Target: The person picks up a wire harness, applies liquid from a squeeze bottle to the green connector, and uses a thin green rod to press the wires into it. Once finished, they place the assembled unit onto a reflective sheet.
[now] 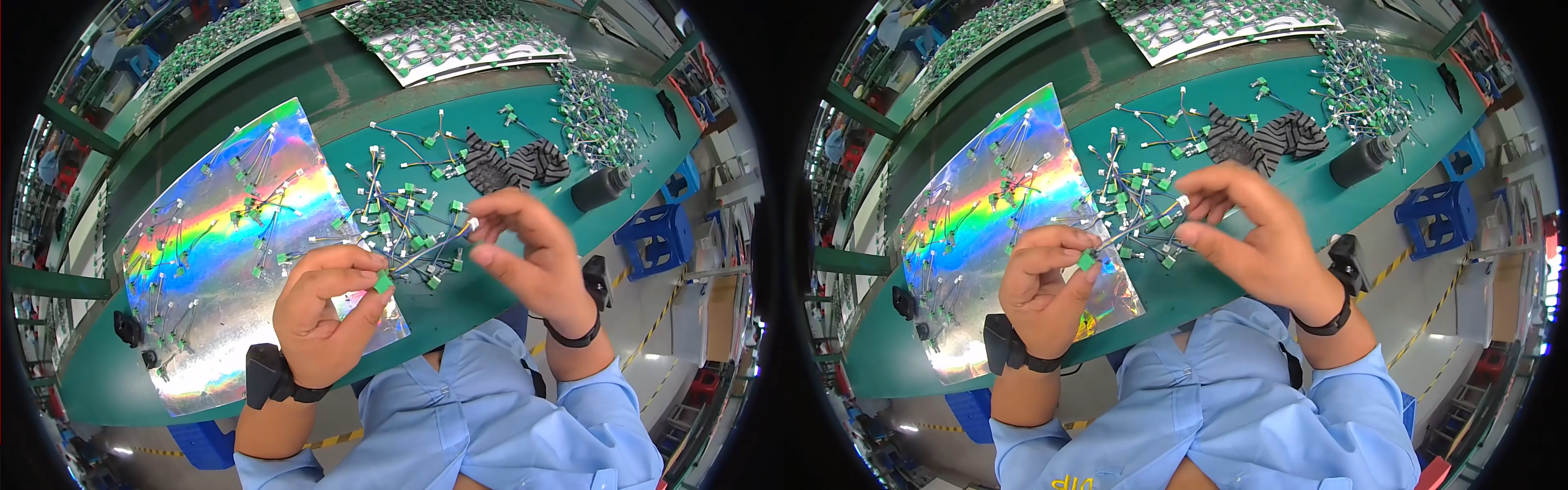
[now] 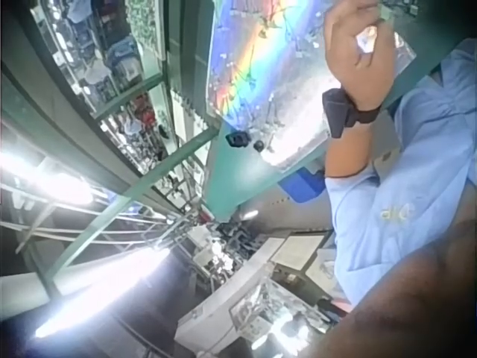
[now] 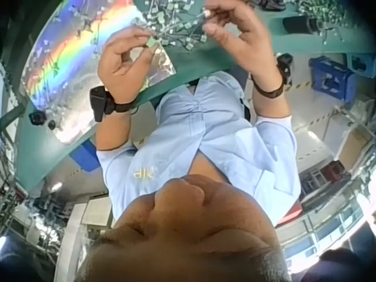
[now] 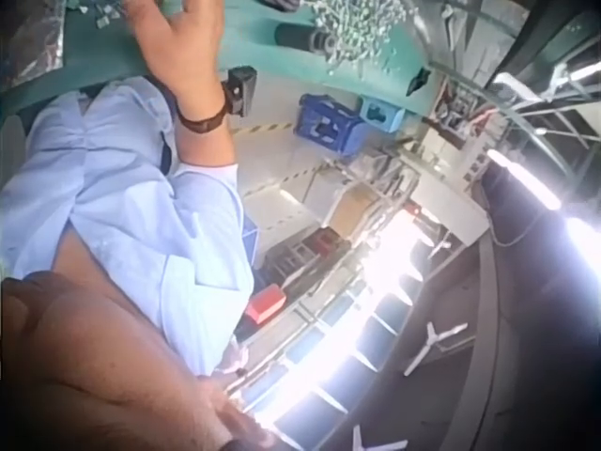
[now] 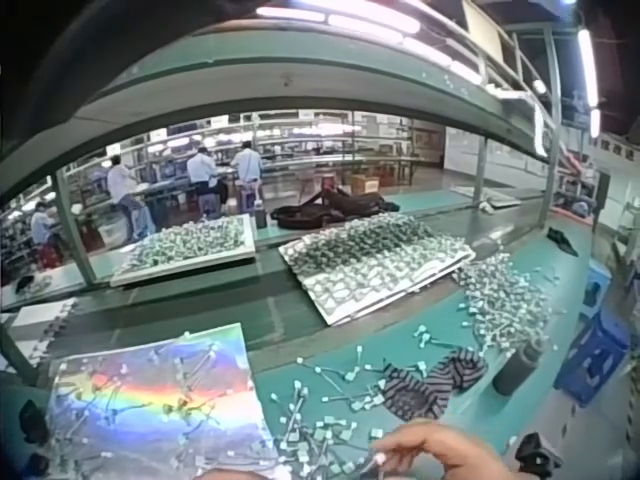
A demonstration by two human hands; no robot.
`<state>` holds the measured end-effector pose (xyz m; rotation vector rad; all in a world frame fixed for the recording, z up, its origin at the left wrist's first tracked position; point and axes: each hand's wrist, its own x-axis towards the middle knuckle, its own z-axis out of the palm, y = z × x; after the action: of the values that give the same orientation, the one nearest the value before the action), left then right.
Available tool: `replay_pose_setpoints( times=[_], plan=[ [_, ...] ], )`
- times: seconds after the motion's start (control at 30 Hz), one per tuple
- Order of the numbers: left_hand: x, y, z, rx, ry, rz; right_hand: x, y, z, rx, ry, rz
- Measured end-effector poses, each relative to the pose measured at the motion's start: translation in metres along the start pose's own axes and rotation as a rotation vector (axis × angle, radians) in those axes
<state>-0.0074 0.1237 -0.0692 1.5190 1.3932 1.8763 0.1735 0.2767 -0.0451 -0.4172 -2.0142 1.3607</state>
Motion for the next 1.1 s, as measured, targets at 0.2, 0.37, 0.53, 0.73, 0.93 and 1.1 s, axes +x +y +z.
replay_pose_setpoints(
  times=[0.2,0.37,0.53,0.73,0.93,1.1],
  plan=[
    [0.002,0.001,-0.001,0.091,-0.040,0.009,0.003,-0.002,0.012,0.186,-0.099,0.143],
    [0.002,-0.003,-0.004,0.136,-0.084,0.047,0.010,0.005,0.006,-0.065,-0.103,-0.031],
    [-0.001,-0.002,0.004,0.056,0.000,0.024,0.010,0.002,0.006,-0.167,-0.150,-0.059],
    [0.001,-0.002,0.002,0.043,0.032,0.099,0.023,-0.016,-0.002,-0.419,-0.351,-0.053],
    [0.003,0.003,0.006,-0.065,0.113,-0.201,0.056,-0.042,-0.007,-0.385,-0.143,-0.289],
    [-0.006,-0.013,0.008,0.227,-0.125,0.045,0.105,-0.063,0.044,-0.443,-0.323,-0.378]
  ],
)
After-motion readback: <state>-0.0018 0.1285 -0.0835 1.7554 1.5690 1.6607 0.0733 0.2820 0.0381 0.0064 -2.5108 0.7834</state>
